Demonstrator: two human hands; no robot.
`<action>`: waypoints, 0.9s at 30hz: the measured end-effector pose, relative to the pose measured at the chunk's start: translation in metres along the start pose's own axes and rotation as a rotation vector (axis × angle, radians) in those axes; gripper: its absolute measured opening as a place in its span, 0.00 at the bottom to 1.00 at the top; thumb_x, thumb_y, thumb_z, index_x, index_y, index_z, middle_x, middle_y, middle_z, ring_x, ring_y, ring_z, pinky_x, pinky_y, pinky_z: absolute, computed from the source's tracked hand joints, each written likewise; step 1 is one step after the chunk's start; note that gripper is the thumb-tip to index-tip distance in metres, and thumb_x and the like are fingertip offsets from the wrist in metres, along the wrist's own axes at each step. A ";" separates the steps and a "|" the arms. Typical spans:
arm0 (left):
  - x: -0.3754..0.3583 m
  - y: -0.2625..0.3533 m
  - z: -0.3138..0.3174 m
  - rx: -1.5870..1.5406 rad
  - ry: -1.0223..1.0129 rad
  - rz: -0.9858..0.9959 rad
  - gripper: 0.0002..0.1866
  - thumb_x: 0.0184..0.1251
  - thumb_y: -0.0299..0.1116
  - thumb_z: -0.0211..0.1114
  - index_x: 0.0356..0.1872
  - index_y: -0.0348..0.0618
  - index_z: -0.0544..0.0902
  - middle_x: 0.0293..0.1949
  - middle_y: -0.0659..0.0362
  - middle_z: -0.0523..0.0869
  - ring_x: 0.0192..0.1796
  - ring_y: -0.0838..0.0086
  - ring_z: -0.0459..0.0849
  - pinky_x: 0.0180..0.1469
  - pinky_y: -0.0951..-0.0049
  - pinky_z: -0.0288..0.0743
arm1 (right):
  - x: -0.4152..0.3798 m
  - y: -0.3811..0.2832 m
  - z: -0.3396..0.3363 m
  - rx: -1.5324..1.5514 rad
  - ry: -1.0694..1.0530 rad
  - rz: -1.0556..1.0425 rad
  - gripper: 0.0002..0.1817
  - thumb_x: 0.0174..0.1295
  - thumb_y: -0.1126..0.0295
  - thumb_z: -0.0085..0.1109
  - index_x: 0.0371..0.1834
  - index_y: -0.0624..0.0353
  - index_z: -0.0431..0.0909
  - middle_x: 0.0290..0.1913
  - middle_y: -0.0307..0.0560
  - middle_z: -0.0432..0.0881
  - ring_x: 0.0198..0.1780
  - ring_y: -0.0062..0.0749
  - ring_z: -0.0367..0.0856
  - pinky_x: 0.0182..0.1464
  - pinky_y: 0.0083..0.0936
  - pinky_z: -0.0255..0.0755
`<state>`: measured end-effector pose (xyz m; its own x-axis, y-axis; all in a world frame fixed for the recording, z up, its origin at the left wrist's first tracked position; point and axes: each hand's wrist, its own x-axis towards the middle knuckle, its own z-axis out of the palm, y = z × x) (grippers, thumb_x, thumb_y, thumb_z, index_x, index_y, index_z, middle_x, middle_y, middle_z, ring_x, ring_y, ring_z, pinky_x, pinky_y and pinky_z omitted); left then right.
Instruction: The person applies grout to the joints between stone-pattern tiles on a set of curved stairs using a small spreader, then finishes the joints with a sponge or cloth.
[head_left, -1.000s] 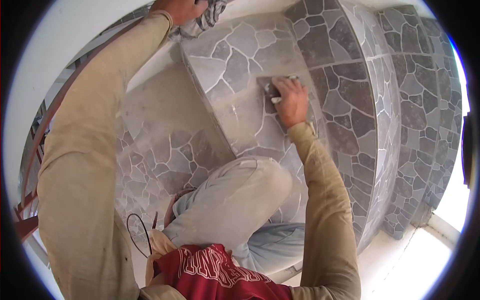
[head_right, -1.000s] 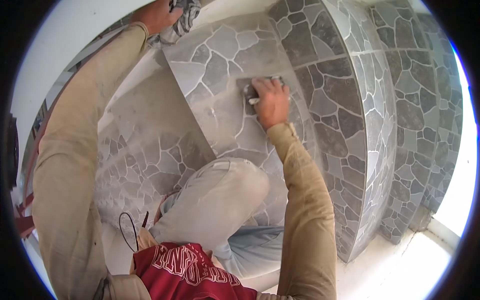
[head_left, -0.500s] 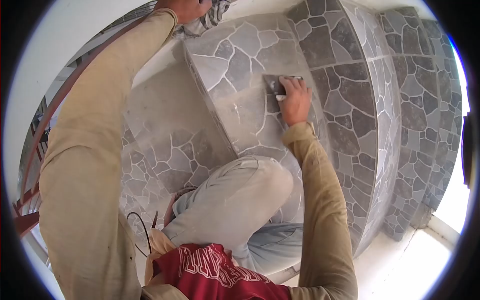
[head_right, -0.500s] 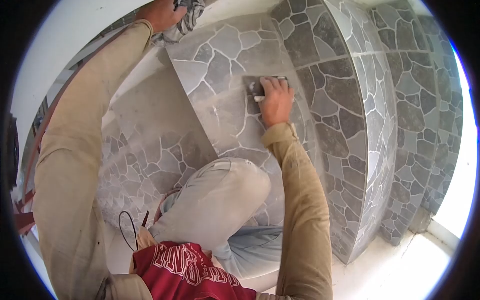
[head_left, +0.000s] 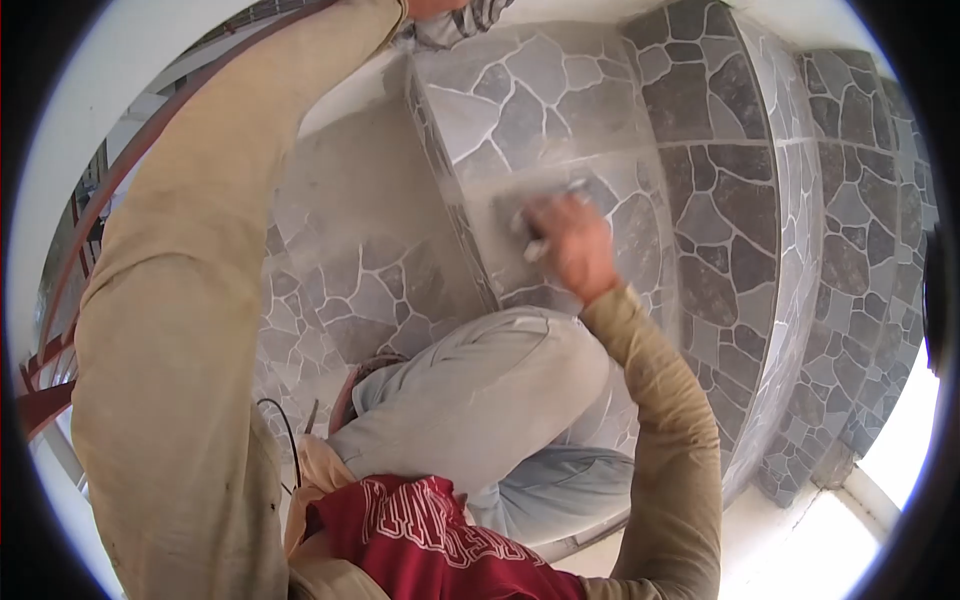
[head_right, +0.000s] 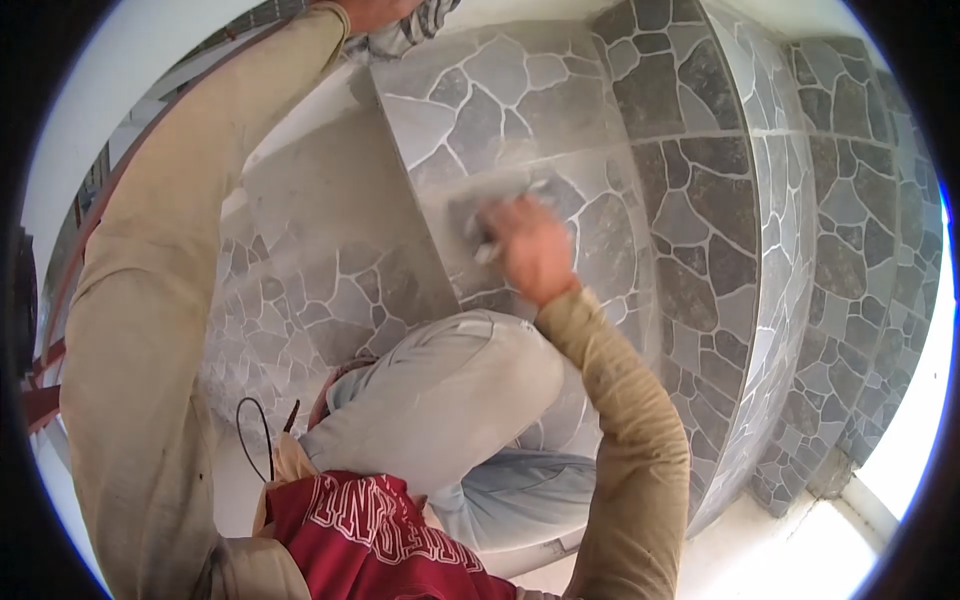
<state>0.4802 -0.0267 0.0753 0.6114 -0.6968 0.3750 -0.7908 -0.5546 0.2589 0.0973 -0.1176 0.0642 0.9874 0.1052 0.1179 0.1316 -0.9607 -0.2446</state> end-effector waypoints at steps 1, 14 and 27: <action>0.000 -0.002 0.002 -0.007 0.029 0.037 0.39 0.54 0.51 0.65 0.63 0.30 0.76 0.60 0.30 0.79 0.63 0.42 0.78 0.67 0.52 0.72 | 0.014 0.021 -0.006 -0.034 0.028 0.134 0.30 0.42 0.77 0.66 0.56 0.56 0.85 0.51 0.47 0.85 0.52 0.47 0.80 0.57 0.40 0.75; 0.002 -0.012 0.019 0.128 0.424 0.177 0.34 0.55 0.50 0.64 0.57 0.31 0.79 0.55 0.31 0.82 0.59 0.40 0.80 0.64 0.49 0.73 | 0.013 -0.018 0.006 -0.020 -0.026 -0.049 0.21 0.54 0.68 0.62 0.53 0.58 0.85 0.49 0.43 0.84 0.49 0.44 0.80 0.51 0.39 0.74; -0.002 -0.005 0.006 0.056 0.170 0.109 0.39 0.57 0.51 0.64 0.64 0.31 0.74 0.63 0.30 0.77 0.66 0.39 0.75 0.70 0.49 0.68 | 0.023 0.018 0.003 -0.147 0.027 0.055 0.20 0.59 0.68 0.53 0.55 0.54 0.84 0.51 0.47 0.84 0.55 0.47 0.79 0.61 0.49 0.70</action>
<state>0.4825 -0.0255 0.0676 0.5054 -0.6697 0.5441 -0.8463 -0.5079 0.1610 0.1222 -0.1316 0.0592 0.9899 0.0462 0.1342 0.0610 -0.9922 -0.1085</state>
